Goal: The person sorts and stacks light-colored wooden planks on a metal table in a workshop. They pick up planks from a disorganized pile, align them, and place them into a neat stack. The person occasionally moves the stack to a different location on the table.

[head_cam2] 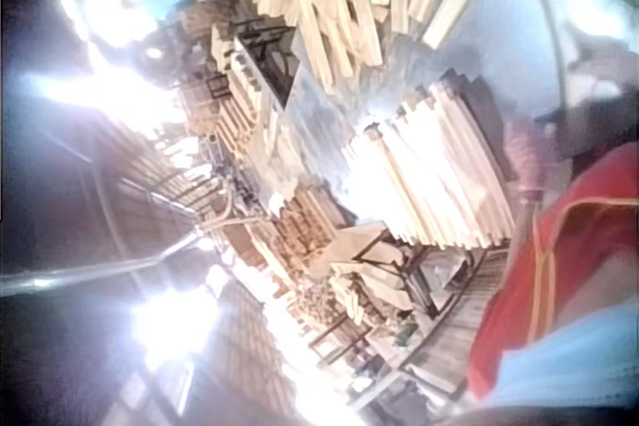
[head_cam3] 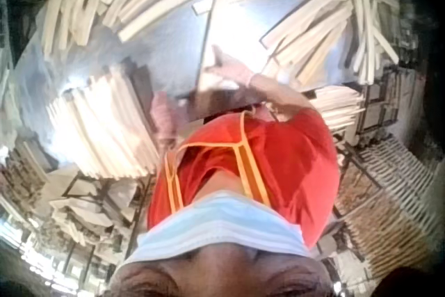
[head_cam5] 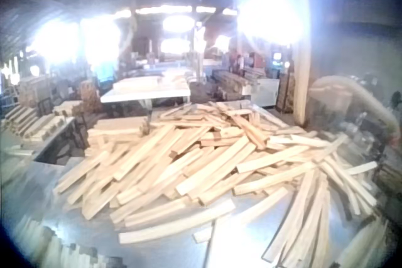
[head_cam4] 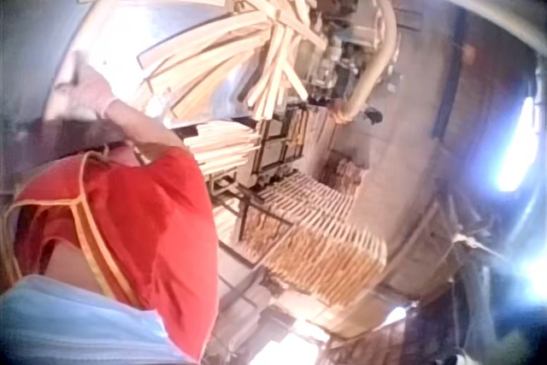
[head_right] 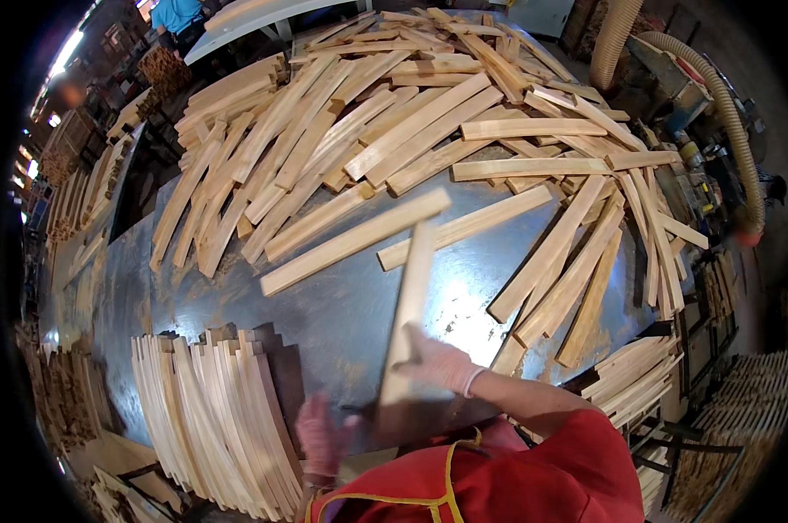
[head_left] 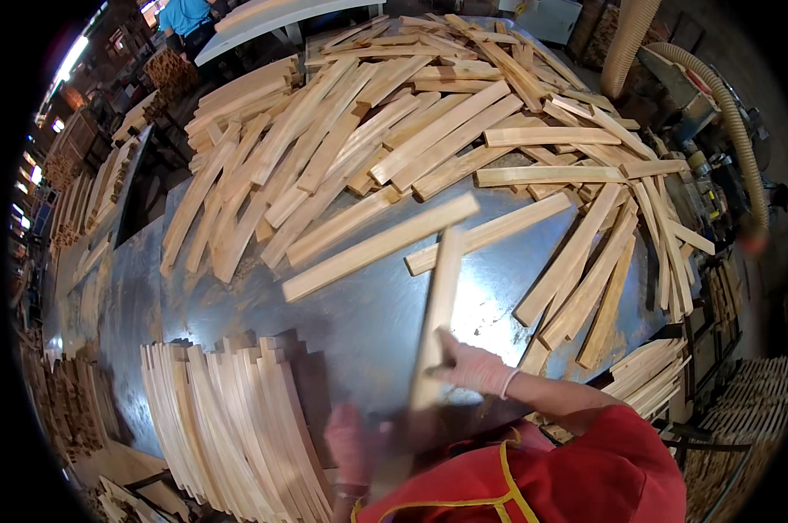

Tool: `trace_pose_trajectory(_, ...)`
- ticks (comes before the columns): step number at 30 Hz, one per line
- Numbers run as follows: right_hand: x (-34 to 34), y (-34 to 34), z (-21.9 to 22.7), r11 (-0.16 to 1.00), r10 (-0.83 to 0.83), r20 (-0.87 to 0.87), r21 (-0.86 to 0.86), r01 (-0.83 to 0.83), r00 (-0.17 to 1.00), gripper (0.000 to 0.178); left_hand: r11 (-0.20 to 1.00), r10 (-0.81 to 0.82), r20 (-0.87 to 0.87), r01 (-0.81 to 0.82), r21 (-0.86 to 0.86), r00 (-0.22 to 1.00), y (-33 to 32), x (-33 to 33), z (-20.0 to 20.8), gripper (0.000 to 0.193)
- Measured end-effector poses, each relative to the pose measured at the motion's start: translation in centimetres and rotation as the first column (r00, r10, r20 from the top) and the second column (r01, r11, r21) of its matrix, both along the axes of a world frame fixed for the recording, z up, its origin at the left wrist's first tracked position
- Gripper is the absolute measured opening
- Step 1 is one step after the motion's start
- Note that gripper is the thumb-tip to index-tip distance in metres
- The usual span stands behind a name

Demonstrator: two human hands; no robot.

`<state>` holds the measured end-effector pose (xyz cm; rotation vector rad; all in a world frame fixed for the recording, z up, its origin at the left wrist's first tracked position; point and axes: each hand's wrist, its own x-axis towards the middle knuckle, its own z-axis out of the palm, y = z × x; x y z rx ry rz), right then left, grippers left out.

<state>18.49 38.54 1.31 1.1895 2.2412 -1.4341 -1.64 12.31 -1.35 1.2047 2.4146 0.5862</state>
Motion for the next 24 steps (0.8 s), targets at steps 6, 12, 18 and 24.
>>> trace_pose_trajectory(6, -1.7, 15.6, -3.1, 0.589, -0.001, -0.066, 0.807, 0.054, 0.998, 0.033, 0.944, -0.104, -0.108, 0.064, -0.324, 0.989, 3.5, 2.7, -1.1, 0.094)
trace_pose_trajectory(12, -0.7, 23.2, -5.4, 0.505, 0.087, 0.440, 0.754, -0.420, 0.894, 0.041, 0.889, 0.135, 0.176, -0.041, -0.456, 0.975, -0.3, 0.2, 1.2, 0.081)
trace_pose_trajectory(18, -7.4, 9.2, 3.6, 0.722, 0.557, 0.247, 0.329, -0.609, 0.793, 0.061, 0.964, 0.128, -0.453, -0.217, -0.150, 0.882, -11.2, -3.2, -1.0, 0.078)
trace_pose_trajectory(24, -14.4, -2.8, 3.8, 0.915, 0.337, -0.006, 0.237, -0.326, 0.942, 0.062, 0.982, 0.088, -0.513, -0.161, -0.099, 0.854, -14.9, -4.8, -3.2, 0.079)
